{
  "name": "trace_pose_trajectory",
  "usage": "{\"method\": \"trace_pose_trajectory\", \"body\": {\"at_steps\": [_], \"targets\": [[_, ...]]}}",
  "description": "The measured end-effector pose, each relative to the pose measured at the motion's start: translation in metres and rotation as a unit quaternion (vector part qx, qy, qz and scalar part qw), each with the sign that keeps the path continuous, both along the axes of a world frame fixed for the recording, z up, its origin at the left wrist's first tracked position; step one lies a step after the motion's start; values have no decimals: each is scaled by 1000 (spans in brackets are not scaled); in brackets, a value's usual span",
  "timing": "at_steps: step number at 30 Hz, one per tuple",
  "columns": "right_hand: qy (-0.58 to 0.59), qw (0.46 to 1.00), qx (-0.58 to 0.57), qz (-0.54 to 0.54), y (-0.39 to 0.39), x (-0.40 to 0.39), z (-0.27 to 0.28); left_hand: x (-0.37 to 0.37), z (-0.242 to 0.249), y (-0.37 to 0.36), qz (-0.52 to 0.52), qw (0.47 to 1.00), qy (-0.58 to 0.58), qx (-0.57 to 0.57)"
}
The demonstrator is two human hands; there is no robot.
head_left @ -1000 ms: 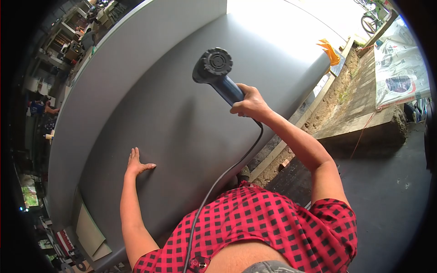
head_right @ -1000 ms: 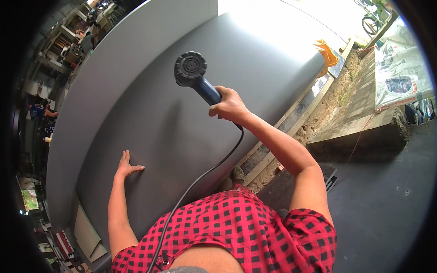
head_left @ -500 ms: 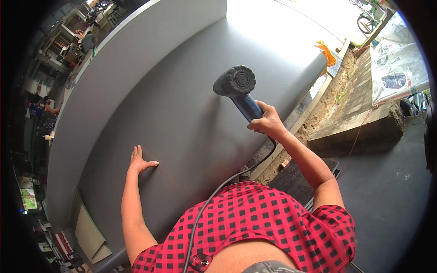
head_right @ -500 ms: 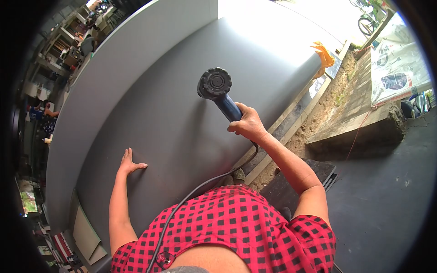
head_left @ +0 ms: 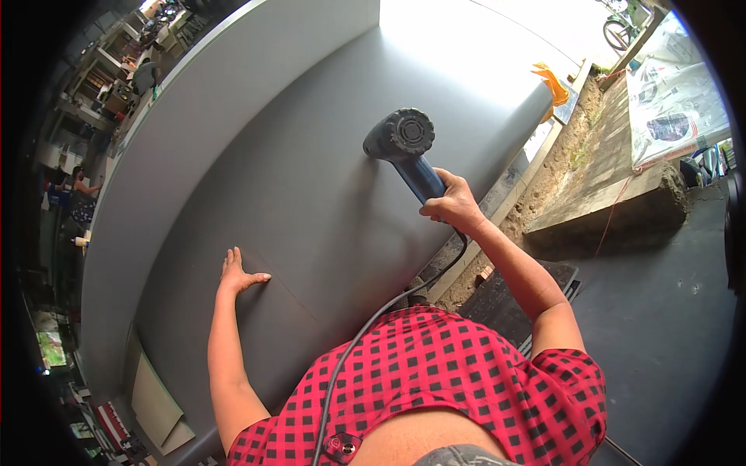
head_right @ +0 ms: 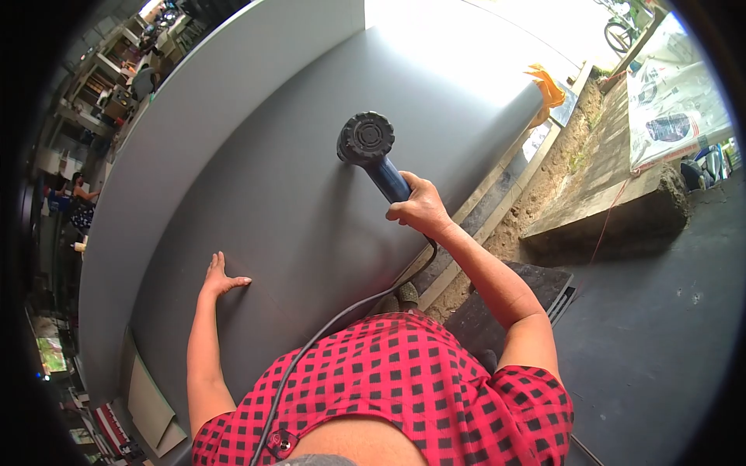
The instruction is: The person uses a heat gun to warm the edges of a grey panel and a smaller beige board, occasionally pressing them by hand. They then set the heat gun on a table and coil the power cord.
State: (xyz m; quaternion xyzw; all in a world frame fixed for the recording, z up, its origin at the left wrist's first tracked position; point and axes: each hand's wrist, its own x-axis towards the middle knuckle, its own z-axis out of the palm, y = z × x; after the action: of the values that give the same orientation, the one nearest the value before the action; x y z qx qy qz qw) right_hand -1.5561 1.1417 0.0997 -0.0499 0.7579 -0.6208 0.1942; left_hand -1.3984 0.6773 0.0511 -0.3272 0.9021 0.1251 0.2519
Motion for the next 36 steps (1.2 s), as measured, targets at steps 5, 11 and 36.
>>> {"method": "trace_pose_trajectory", "body": {"at_steps": [5, 11, 36], "targets": [[2, 1000, -7, -11, -4, 4, -2, 0, -2, -2, -12, 1000, 5, 0], [-4, 997, -51, -50, 5, 27, -3, 0, -2, -2, -24, 1000, 0, -9], [50, 974, -73, -207, 92, 110, -11, -104, 41, 405, -128, 716, 29, 686]]}}
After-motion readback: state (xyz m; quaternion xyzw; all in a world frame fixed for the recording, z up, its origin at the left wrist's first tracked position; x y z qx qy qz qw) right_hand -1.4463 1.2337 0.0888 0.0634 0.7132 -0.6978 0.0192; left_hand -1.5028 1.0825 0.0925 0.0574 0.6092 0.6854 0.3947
